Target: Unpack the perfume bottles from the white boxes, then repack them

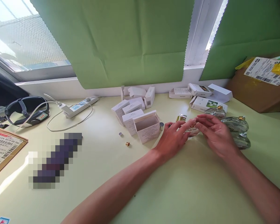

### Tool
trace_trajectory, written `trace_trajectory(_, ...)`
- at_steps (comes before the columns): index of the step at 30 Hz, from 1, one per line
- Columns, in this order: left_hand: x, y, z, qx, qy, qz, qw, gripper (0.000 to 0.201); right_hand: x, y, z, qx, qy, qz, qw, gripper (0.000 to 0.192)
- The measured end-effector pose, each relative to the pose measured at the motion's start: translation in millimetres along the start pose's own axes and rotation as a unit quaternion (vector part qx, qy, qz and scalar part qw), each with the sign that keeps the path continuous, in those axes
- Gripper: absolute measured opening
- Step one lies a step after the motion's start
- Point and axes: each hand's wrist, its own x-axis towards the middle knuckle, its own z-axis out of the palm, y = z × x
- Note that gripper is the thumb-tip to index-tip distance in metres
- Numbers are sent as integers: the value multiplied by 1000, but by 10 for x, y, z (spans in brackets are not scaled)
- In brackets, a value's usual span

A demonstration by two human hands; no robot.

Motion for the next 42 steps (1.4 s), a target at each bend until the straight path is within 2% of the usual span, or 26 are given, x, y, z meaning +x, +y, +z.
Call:
trace_trajectory(5,3,15,-20,-42,-6,-32,999,48,-9,10,34,-9,12,-23,1000,23)
trace_trajectory(13,10,13,-7,-51,-11,-39,998,47,-11,46,83,-30,20,-23,999,24)
trace_trajectory(25,8,17,-15,-25,1,-11,1000,41,3,73,66,-3,25,22,999,20)
trace_trajectory(34,15,27,-20,-29,4,-7,1000,38,-6,60,75,0,13,24,1000,19)
trace_trajectory(36,48,65,-83,-4,-8,-8,1000,40,-2,74,67,-8,18,20,1000,21)
trace_trajectory(38,90,130,-199,37,-31,-20,999,52,-1,80,62,-16,21,18,999,22)
trace_trajectory(40,123,208,-347,81,-78,-49,992,58,-6,70,64,-20,17,19,999,22)
trace_trajectory(42,131,272,-482,122,-162,-82,976,41,-17,47,71,-19,8,20,1000,22)
